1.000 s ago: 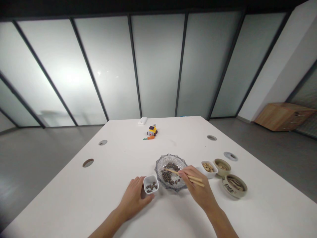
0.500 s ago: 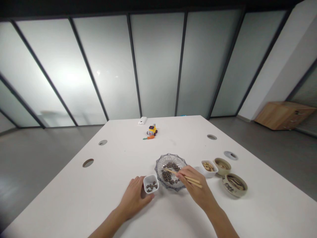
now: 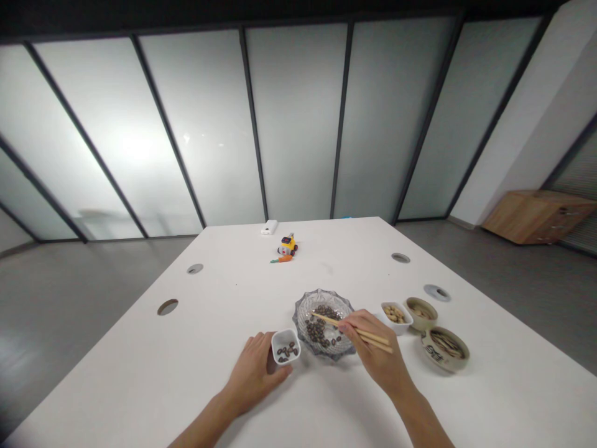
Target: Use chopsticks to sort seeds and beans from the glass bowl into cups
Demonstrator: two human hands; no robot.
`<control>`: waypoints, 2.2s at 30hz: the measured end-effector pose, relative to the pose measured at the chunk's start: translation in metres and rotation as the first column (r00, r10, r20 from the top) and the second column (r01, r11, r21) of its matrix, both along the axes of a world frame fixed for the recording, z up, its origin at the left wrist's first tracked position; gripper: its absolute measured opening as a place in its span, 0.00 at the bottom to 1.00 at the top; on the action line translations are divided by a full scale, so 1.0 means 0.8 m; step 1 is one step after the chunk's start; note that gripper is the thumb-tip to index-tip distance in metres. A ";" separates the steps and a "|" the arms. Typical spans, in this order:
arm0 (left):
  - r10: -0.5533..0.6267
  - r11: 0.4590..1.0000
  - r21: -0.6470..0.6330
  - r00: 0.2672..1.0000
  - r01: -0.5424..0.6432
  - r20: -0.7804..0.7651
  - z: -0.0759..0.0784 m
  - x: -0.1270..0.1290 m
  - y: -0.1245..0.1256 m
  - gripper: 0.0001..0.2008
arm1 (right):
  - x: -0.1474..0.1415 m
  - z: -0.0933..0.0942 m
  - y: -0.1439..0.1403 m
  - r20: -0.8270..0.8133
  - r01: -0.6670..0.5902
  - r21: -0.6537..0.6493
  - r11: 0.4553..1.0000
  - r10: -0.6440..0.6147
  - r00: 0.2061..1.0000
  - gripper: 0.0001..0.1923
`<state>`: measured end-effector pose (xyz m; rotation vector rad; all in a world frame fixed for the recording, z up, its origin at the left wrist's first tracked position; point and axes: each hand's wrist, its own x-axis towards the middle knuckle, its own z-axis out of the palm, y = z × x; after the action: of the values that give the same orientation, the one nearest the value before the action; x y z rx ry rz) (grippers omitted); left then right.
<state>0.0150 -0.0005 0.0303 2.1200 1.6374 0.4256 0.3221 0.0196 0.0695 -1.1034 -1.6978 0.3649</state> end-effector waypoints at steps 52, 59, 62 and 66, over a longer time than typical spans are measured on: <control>-0.009 1.000 0.000 1.000 0.009 0.008 0.005 0.000 0.000 0.16 | -0.006 -0.004 -0.001 -0.014 -0.081 -0.074 0.994 0.080 0.997 0.23; -0.004 1.000 -0.007 1.000 0.004 0.001 0.007 0.001 0.000 0.16 | -0.005 -0.005 0.001 0.009 -0.056 -0.065 0.996 0.057 0.998 0.25; -0.009 1.000 -0.008 1.000 0.009 0.001 0.007 0.001 0.000 0.15 | -0.008 -0.007 0.000 0.001 -0.079 -0.070 0.994 0.079 0.997 0.24; -0.007 1.000 0.002 1.000 0.007 -0.009 0.004 0.000 0.000 0.16 | -0.010 -0.006 -0.003 -0.011 -0.108 -0.098 0.989 0.107 0.994 0.23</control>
<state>0.0153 -0.0005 0.0335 2.1311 1.6351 0.4163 0.3139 0.0174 0.0651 -1.0836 -1.7541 0.5247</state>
